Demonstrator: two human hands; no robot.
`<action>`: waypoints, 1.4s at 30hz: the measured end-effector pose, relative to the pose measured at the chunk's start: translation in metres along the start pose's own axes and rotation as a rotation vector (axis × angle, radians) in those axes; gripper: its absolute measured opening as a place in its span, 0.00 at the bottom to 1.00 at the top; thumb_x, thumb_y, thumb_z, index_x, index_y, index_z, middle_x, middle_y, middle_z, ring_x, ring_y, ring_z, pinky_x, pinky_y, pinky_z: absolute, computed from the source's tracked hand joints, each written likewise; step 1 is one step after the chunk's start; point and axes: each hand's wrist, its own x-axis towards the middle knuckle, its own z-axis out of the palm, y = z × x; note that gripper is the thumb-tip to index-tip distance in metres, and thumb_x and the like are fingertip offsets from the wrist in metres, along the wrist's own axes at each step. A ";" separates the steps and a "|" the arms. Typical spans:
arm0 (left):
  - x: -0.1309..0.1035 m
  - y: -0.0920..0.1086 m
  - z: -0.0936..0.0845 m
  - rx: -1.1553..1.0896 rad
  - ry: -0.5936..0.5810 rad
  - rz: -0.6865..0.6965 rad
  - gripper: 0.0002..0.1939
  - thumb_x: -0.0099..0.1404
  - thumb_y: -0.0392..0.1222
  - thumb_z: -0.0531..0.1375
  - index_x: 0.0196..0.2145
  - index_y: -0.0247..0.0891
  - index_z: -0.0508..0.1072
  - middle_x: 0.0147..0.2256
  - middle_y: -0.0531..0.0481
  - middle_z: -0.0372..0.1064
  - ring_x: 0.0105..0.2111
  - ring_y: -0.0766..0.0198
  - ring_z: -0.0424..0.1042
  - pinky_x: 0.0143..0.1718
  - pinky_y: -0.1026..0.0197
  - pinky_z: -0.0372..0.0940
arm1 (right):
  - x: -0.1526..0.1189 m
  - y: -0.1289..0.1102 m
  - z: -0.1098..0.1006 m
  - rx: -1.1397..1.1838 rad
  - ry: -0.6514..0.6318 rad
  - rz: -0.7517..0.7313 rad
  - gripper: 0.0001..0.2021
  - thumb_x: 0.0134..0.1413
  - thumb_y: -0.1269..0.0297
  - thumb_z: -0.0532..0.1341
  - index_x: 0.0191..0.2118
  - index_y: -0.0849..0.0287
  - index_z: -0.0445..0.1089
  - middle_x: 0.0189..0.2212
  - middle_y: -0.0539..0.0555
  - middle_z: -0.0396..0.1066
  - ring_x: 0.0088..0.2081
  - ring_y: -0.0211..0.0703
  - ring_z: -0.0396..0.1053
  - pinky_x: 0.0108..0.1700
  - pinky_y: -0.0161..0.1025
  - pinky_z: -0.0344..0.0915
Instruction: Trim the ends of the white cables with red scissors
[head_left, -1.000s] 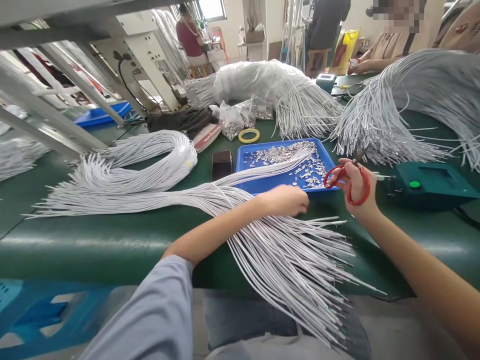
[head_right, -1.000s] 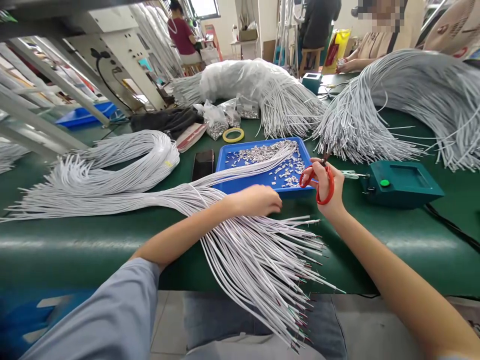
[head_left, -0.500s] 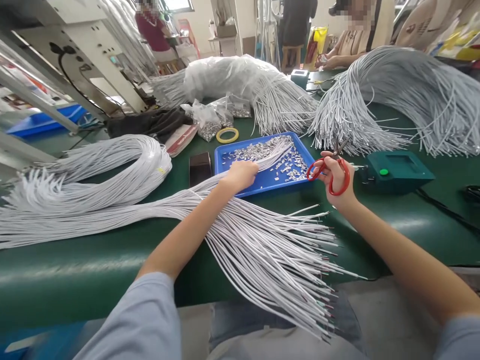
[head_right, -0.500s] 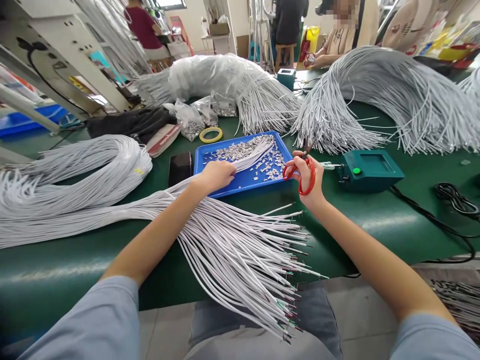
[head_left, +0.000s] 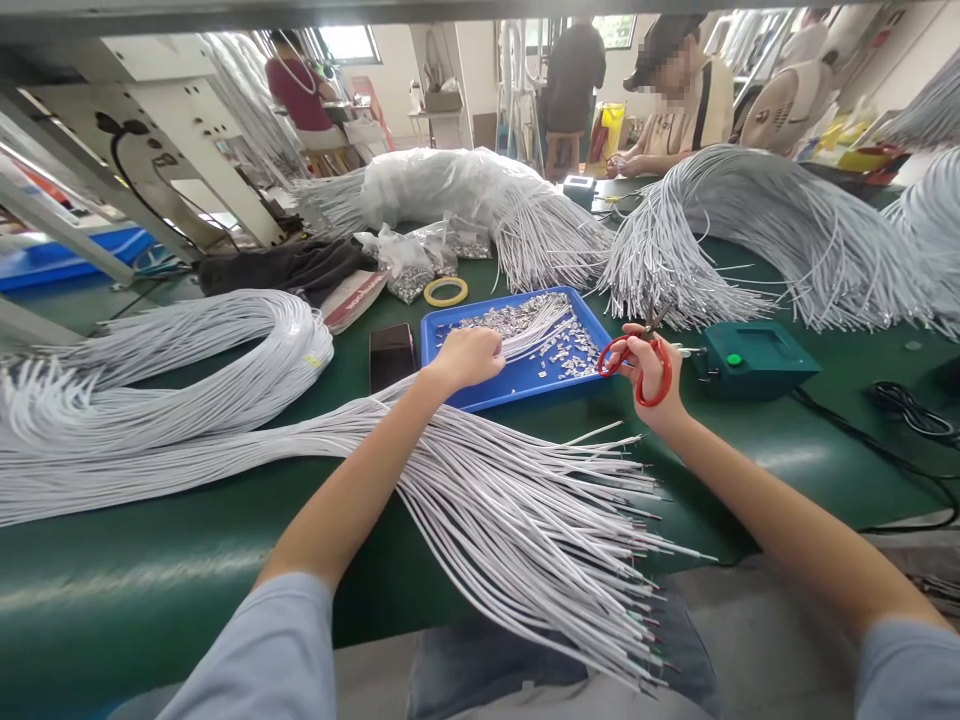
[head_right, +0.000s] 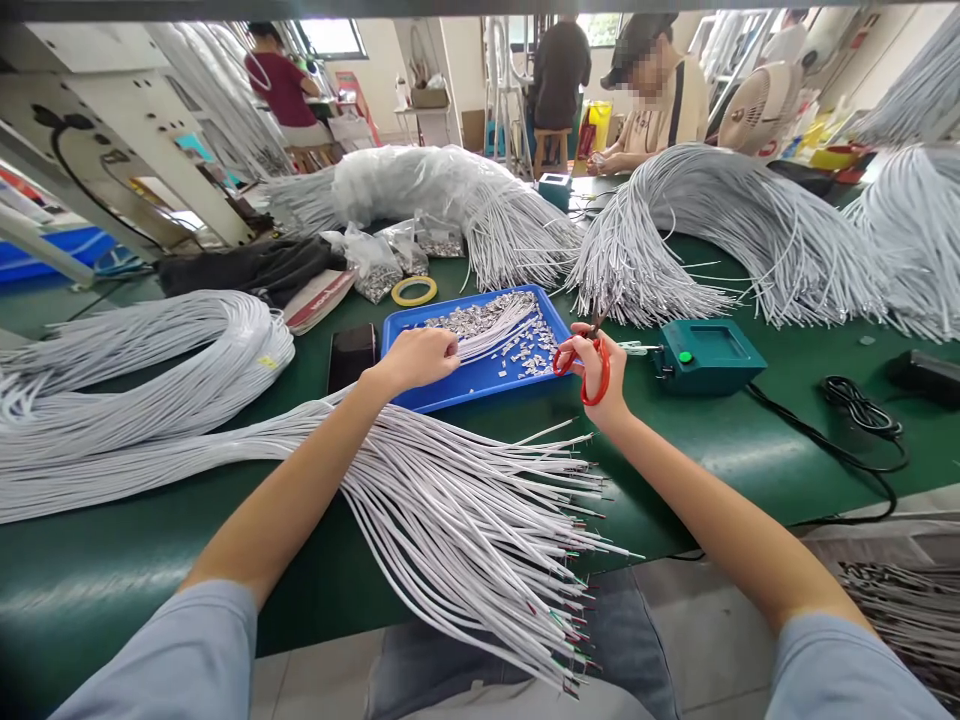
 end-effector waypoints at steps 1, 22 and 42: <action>0.000 0.001 -0.001 -0.049 0.026 0.001 0.10 0.59 0.36 0.54 0.32 0.33 0.75 0.36 0.38 0.76 0.39 0.51 0.74 0.39 0.56 0.65 | 0.000 0.000 0.000 -0.004 0.005 -0.007 0.13 0.45 0.60 0.62 0.37 0.59 0.67 0.22 0.47 0.70 0.22 0.36 0.67 0.26 0.36 0.69; -0.074 0.093 -0.039 -1.294 -0.184 0.513 0.11 0.65 0.43 0.58 0.31 0.33 0.74 0.20 0.56 0.64 0.14 0.77 0.59 0.15 0.71 0.56 | -0.004 -0.002 0.010 -0.039 0.079 -0.072 0.13 0.43 0.64 0.63 0.38 0.57 0.65 0.17 0.41 0.64 0.20 0.31 0.61 0.27 0.32 0.61; -0.073 0.074 -0.057 -1.311 0.419 0.386 0.07 0.59 0.43 0.65 0.28 0.36 0.77 0.25 0.51 0.71 0.24 0.71 0.65 0.23 0.69 0.61 | -0.042 -0.092 0.063 -0.069 -0.379 -0.406 0.09 0.54 0.67 0.64 0.41 0.51 0.68 0.32 0.47 0.75 0.33 0.37 0.73 0.39 0.39 0.72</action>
